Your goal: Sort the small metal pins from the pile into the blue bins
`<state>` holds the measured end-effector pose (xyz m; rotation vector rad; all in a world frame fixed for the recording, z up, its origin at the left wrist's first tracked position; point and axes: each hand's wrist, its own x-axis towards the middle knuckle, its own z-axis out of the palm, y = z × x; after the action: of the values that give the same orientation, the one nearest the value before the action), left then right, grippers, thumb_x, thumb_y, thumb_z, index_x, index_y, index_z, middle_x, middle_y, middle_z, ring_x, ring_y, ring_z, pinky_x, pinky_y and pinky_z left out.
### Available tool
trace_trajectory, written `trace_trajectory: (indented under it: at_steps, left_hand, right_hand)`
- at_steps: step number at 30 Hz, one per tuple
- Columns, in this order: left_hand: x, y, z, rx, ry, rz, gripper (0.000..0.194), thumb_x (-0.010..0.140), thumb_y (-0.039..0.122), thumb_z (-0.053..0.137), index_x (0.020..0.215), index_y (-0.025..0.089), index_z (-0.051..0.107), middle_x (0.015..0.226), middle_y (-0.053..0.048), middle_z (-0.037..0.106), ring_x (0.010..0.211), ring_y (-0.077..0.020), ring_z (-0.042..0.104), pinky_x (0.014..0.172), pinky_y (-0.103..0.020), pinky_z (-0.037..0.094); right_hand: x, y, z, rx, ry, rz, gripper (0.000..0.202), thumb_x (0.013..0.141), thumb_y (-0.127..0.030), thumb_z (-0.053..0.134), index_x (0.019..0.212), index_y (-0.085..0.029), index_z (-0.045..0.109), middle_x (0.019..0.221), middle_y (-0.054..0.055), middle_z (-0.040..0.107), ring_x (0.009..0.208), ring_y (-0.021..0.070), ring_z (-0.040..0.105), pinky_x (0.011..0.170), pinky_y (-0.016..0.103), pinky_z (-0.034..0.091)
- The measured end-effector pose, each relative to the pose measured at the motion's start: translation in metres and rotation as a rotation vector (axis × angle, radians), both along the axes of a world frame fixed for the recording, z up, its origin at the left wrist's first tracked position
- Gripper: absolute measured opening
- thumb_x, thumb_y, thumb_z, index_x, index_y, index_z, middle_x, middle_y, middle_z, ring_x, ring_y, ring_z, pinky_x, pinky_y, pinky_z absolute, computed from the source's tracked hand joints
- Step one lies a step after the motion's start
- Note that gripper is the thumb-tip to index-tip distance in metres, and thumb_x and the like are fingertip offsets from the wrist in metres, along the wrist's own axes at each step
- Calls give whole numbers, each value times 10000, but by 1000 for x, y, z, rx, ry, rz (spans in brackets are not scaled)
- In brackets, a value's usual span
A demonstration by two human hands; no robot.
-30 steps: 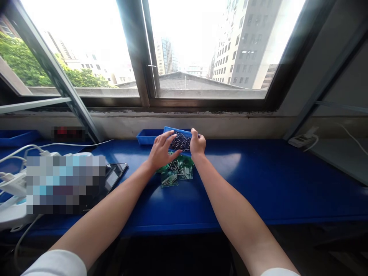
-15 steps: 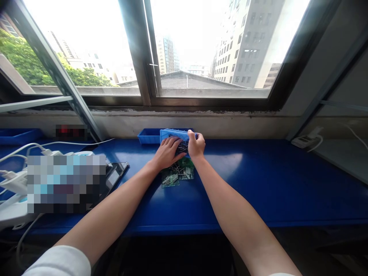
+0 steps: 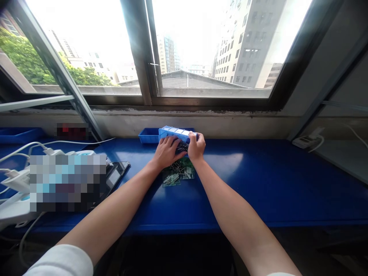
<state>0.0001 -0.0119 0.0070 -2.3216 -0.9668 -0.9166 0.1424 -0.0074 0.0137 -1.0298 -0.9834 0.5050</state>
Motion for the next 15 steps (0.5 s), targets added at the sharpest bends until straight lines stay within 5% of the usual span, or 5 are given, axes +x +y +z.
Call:
trace_trajectory:
  at_steps: [15]
  left_hand:
    - [1, -2, -3, -6, 47, 18, 598, 821, 621, 431, 1133, 129, 563, 1166, -167, 551, 1062, -329, 487, 898, -440, 331]
  right_hand:
    - [7, -1, -5, 33, -4, 36, 265, 729, -438, 500, 773, -180, 542, 703, -10, 562, 657, 138, 485, 631, 263, 388]
